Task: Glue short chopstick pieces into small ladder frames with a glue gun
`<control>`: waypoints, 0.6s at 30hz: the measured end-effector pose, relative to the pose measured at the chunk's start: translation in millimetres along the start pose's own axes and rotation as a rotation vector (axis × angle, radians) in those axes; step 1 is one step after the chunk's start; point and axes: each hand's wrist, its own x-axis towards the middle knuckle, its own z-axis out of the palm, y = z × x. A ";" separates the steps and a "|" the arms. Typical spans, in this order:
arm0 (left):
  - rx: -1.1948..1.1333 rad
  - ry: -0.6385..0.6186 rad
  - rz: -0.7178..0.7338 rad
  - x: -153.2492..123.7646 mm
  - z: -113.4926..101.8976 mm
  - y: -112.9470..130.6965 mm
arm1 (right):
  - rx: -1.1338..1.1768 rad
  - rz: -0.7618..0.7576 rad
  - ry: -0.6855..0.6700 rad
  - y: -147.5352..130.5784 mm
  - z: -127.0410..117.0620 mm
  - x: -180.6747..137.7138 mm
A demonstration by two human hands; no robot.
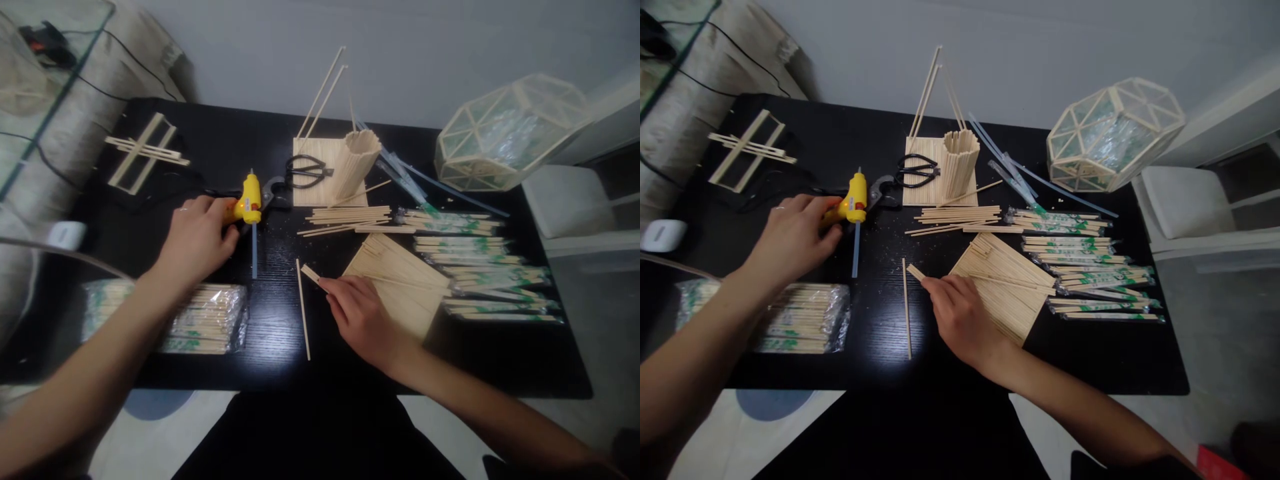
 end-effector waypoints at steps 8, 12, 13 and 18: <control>-0.019 -0.030 0.014 10.9 0.1 -1.5 | 0.048 -0.089 0.019 10.5 8.3 -7.0; -0.021 -0.005 -0.026 8.4 -7.4 -3.6 | -0.003 -0.107 -0.002 10.2 7.4 -7.5; -0.027 0.010 -0.027 5.9 -9.6 -5.1 | -0.013 -0.112 -0.006 10.3 7.5 -7.8; -0.248 0.165 0.028 -17.2 -19.7 -11.6 | -0.034 -0.149 -0.020 12.0 9.7 -9.8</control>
